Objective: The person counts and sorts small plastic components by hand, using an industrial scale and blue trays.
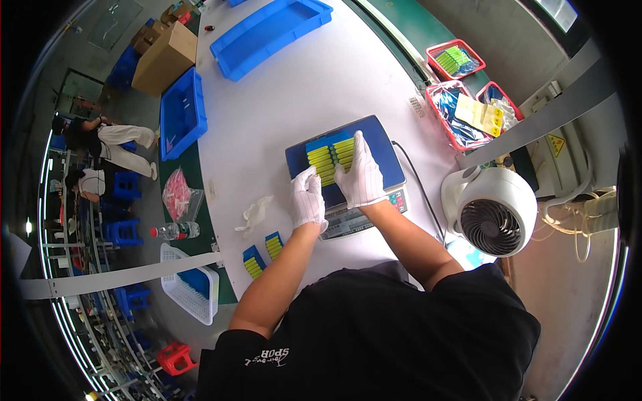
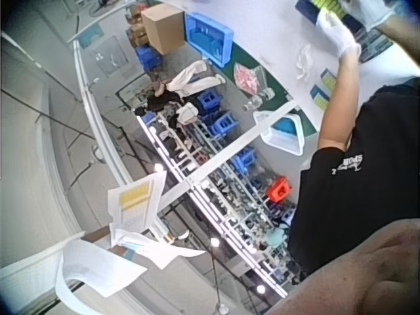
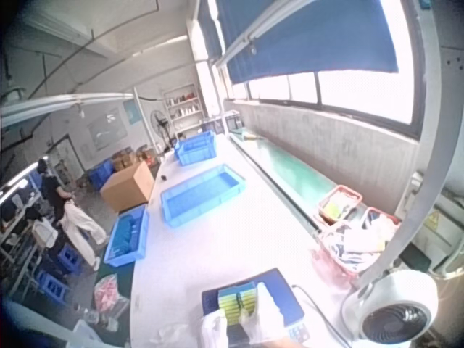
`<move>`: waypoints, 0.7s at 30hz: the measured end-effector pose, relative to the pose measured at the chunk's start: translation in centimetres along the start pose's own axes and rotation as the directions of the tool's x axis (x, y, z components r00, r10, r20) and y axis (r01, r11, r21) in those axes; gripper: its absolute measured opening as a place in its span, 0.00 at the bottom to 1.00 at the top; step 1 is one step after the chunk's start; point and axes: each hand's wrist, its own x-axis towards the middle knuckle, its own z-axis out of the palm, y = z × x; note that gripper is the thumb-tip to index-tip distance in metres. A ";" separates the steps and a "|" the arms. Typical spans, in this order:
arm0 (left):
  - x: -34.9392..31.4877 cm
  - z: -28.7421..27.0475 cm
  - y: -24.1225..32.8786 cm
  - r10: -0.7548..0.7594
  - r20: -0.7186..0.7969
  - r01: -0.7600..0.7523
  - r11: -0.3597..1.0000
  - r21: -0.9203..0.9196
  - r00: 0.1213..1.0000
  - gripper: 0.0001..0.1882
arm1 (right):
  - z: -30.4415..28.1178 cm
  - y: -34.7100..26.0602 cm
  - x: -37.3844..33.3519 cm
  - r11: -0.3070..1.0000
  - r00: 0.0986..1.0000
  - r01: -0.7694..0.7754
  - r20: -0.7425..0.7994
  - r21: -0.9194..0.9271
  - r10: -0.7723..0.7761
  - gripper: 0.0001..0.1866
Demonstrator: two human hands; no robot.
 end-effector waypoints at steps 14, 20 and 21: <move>5.2 -1.7 0.7 -0.289 0.112 0.309 0.913 -0.268 0.951 0.19 | -2.8 0.6 -0.5 0.983 0.986 0.164 -0.014 0.081 -0.163 0.44; 4.7 -1.9 1.0 -0.331 0.028 0.332 0.942 -0.058 0.943 0.25 | -2.3 2.0 -0.9 0.978 0.978 0.206 -0.036 -0.015 -0.207 0.37; 4.6 -1.5 1.1 -0.338 0.027 0.339 0.936 -0.097 0.941 0.25 | -2.1 2.1 -1.0 0.979 0.978 0.206 -0.035 -0.015 -0.206 0.37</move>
